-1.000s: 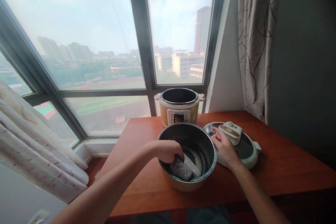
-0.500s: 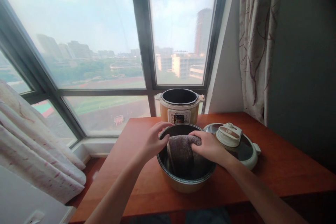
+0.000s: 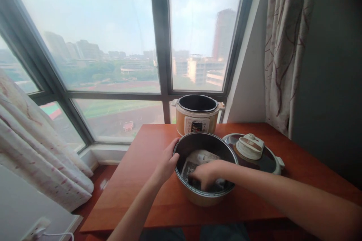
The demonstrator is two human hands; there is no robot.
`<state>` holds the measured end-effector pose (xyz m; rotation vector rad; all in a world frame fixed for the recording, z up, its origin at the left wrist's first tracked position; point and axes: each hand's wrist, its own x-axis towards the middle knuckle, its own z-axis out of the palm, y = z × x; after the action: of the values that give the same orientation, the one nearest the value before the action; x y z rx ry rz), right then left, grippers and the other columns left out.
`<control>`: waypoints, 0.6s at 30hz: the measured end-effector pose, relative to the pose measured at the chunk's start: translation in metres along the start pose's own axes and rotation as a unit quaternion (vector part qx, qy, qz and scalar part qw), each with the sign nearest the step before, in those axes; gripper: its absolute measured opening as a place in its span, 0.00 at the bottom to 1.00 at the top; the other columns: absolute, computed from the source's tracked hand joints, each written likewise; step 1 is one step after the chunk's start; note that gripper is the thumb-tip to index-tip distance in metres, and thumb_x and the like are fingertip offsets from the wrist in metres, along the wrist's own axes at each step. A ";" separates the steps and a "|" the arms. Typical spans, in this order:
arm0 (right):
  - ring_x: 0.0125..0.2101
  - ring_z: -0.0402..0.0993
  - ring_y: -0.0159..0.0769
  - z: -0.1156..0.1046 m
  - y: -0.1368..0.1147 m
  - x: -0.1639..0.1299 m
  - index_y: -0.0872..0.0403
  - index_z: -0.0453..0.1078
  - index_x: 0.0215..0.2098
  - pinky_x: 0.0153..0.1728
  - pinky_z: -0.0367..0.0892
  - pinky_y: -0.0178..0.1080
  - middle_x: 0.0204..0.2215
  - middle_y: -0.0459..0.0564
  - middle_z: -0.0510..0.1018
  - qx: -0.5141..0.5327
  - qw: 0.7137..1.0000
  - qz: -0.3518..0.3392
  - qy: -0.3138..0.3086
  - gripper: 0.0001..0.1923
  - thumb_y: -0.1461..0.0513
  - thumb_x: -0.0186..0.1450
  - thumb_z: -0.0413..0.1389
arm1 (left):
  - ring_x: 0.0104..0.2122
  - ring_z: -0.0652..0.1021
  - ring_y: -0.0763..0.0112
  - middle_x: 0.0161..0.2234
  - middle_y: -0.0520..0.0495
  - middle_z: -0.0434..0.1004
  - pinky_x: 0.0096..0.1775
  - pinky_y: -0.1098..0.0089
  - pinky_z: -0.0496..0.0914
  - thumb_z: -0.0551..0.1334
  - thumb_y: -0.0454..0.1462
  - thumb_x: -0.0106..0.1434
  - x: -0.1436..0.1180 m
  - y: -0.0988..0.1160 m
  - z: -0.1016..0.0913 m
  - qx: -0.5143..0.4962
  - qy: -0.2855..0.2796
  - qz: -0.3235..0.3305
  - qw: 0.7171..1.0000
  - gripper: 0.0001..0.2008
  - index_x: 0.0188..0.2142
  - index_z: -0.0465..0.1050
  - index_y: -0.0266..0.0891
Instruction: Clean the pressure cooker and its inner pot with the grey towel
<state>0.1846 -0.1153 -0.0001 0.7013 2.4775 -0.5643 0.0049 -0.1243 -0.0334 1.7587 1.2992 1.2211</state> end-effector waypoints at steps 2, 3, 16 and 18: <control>0.43 0.78 0.41 -0.001 0.002 0.013 0.56 0.69 0.57 0.40 0.71 0.35 0.49 0.54 0.79 0.001 0.999 -0.037 0.021 0.29 0.63 0.57 0.63 | 0.59 0.72 0.58 0.58 0.43 0.74 0.61 0.60 0.64 0.53 0.31 0.55 0.000 0.000 0.001 -0.008 0.003 0.000 1.000 0.30 0.58 0.69 0.36; 0.47 0.77 0.40 -0.002 0.003 0.017 0.55 0.68 0.59 0.45 0.70 0.35 0.52 0.53 0.78 -0.006 0.998 -0.043 0.039 0.30 0.64 0.57 0.63 | 0.59 0.72 0.58 0.58 0.43 0.74 0.61 0.60 0.63 0.52 0.31 0.55 0.000 -0.001 0.001 -0.013 -0.001 0.002 1.000 0.30 0.58 0.69 0.37; 0.48 0.77 0.63 -0.020 0.027 0.019 0.62 0.73 0.55 0.48 0.71 0.57 0.46 0.70 0.79 -0.079 0.973 0.198 0.085 0.33 0.52 0.56 0.63 | 0.56 0.74 0.60 0.57 0.44 0.75 0.59 0.62 0.66 0.53 0.28 0.54 0.004 -0.008 0.002 -0.072 -0.032 0.015 0.997 0.32 0.59 0.68 0.37; 0.43 0.80 0.61 -0.015 0.031 0.014 0.60 0.78 0.46 0.44 0.74 0.54 0.40 0.66 0.82 -0.062 0.970 0.222 0.076 0.31 0.48 0.51 0.65 | 0.55 0.75 0.60 0.56 0.44 0.75 0.58 0.62 0.67 0.53 0.28 0.53 0.004 -0.009 0.004 -0.082 -0.025 0.015 0.996 0.32 0.59 0.69 0.36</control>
<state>0.1869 -0.0782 -0.0033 1.2402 2.3516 -0.1915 0.0060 -0.1181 -0.0416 1.6852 1.1147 1.2540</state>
